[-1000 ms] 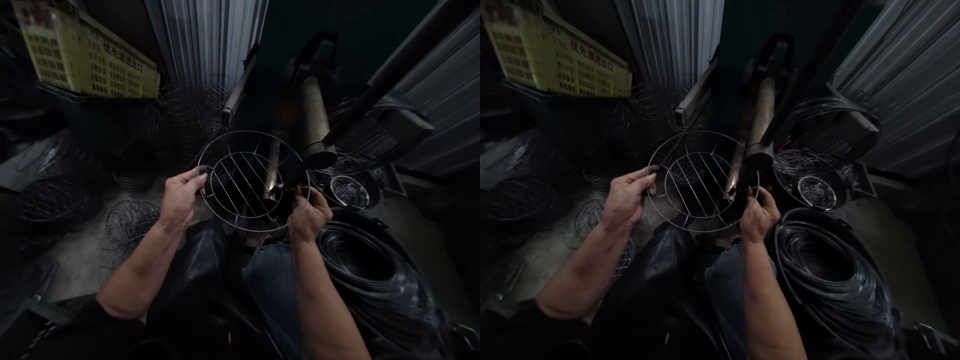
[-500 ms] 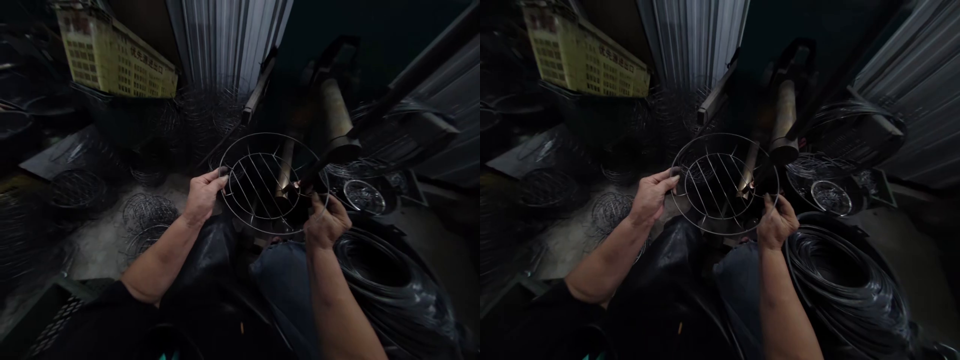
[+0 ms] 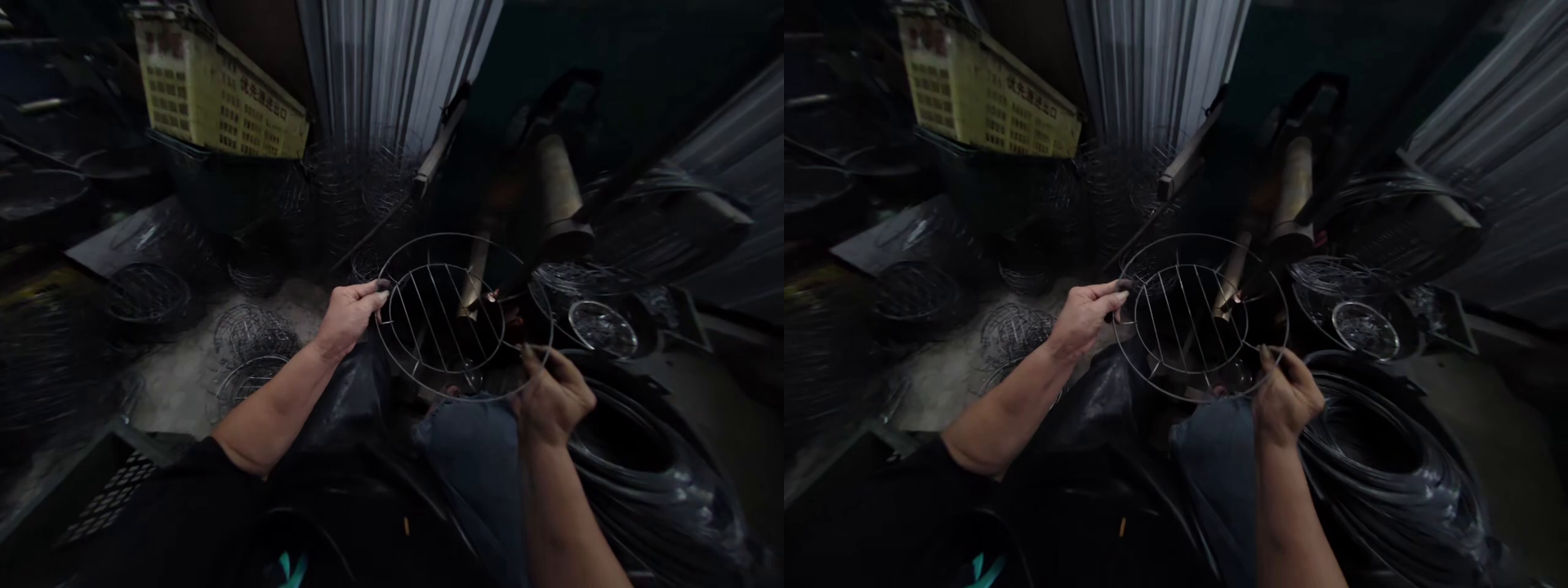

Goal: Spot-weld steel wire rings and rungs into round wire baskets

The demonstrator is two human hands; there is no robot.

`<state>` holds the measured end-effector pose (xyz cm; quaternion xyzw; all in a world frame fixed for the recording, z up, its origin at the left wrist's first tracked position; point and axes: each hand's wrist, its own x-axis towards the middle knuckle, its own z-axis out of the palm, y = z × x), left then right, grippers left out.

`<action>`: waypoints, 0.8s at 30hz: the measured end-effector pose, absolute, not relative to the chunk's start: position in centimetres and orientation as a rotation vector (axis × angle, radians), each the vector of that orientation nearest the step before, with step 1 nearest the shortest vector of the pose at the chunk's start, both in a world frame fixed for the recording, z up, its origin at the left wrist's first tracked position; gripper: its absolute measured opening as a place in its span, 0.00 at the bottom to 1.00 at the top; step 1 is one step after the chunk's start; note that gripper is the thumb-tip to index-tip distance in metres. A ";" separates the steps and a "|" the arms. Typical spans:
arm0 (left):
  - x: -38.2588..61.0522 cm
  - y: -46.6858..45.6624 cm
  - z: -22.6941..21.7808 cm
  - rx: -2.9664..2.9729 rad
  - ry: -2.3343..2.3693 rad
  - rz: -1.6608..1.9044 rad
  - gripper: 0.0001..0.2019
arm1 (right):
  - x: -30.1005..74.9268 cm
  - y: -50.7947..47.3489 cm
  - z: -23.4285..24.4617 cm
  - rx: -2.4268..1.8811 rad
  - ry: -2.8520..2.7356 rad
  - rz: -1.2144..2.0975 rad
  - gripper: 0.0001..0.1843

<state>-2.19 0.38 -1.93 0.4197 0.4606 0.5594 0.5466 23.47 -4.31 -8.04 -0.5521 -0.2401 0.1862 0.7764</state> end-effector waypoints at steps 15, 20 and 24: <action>-12.2 -3.0 -3.7 1.036 1.384 1.201 0.10 | 23.5 -15.1 -10.3 -1.880 -1.177 0.935 0.21; -21.4 -6.8 -4.8 1.142 1.709 1.334 0.11 | 23.0 -13.1 -9.8 -2.224 -1.096 0.980 0.22; -26.2 -9.5 -8.8 0.924 1.852 1.375 0.08 | 21.7 -12.1 -10.4 -2.223 -1.231 0.999 0.16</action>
